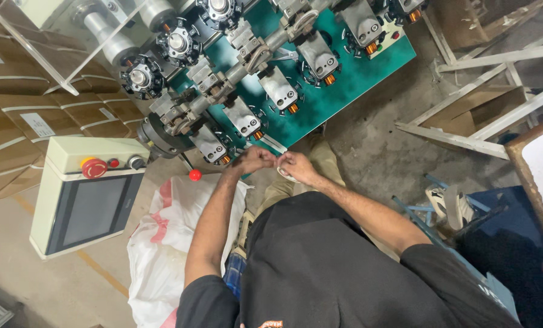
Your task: The person stands at a multi-station industrial press machine, places black round workpieces into the machine stations, pulls the red-handled lever to cycle the machine, and removes processed pieces. They carry finished pieces to a blue bin, wrap them in plastic inside a cardboard box, and return to continue operating the machine.
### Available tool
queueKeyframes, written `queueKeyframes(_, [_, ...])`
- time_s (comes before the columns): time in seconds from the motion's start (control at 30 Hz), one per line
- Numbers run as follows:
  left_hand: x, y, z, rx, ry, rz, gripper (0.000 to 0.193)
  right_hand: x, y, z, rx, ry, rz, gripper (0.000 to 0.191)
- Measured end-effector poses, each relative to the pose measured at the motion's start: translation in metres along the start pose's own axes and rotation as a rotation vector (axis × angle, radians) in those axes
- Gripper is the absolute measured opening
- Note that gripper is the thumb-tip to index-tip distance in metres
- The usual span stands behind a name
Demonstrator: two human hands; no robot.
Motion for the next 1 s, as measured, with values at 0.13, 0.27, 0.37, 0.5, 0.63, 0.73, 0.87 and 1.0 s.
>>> queueKeyframes(0.13, [-0.005,-0.015,0.0,0.068,0.03,0.082,0.018,0.004,-0.014,-0.002,0.081,0.081,-0.076,0.014])
queueKeyframes(0.27, [-0.009,-0.038,0.002,0.275,0.121,-0.029,0.026,-0.001,-0.014,0.001,0.106,0.096,-0.044,0.017])
queueKeyframes(0.37, [0.027,-0.039,-0.006,0.225,0.714,-0.784,0.023,0.003,-0.013,0.003,0.146,0.201,-0.115,0.02])
queueKeyframes(0.5, [0.016,-0.054,-0.017,0.897,0.293,0.327,0.014,0.009,-0.016,0.005,0.218,0.318,-0.105,0.019])
queueKeyframes(0.63, [0.014,-0.06,-0.024,0.968,0.244,0.369,0.013,0.012,-0.018,0.008,0.294,0.377,0.021,0.015])
queueKeyframes(0.73, [0.012,-0.067,-0.026,0.995,0.232,0.362,0.014,0.022,-0.017,0.008,0.356,0.481,0.225,0.012])
queueKeyframes(0.87, [0.008,-0.073,-0.03,1.043,0.24,0.332,0.019,0.018,-0.037,0.001,0.473,0.408,0.119,0.011])
queueKeyframes(1.0, [-0.002,-0.076,-0.047,1.144,0.221,0.268,0.025,0.016,-0.053,-0.015,0.328,0.31,-0.165,0.012])
Point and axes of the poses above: each hand's wrist, its own z-axis towards the middle knuckle, its own y-axis out of the palm, x = y × z, the point moved 9 cm from there along z, towards the middle knuckle, and after that the axes turned 1 degree about y, right-handed, at the moved point
